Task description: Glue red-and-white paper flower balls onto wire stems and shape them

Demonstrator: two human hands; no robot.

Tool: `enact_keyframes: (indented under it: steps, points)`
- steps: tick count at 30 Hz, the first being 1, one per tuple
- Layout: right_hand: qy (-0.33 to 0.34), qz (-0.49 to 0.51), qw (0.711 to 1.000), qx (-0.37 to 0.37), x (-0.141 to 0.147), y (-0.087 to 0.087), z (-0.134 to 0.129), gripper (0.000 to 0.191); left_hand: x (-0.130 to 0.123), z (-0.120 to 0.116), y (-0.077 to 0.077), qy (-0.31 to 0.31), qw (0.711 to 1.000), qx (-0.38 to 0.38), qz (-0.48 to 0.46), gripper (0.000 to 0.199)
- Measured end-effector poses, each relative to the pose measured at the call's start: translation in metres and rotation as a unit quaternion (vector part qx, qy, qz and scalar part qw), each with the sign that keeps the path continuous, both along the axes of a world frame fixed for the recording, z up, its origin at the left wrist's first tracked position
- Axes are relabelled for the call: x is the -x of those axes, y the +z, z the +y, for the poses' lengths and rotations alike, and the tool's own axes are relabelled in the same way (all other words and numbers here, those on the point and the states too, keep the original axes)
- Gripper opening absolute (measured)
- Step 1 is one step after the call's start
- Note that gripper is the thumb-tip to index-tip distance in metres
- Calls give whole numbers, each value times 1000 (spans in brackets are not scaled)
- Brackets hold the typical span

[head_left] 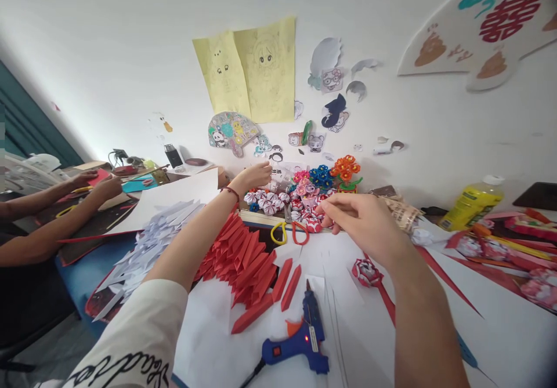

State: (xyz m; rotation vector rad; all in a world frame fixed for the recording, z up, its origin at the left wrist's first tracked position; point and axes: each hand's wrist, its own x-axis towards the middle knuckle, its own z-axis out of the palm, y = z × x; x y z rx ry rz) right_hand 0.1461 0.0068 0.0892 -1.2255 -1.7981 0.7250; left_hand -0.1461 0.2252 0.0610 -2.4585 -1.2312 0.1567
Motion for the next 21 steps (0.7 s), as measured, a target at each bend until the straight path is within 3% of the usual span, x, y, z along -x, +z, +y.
enact_keyframes:
  steps: [4,7,14,21]
  points:
    - [5,-20,1000,-1,2,2,-3,28,0,-10,11,-21,999,-42,-1,21]
    - [1,-27,1000,6,1,2,-4,29,2,-21,16,-23,996,-89,-18,35]
    - [-18,-9,1000,0,-7,2,-4,27,17,-47,14,78,964,-227,-113,43]
    - [-56,-15,998,-28,-19,2,-6,28,19,-81,22,102,949,-236,-183,31]
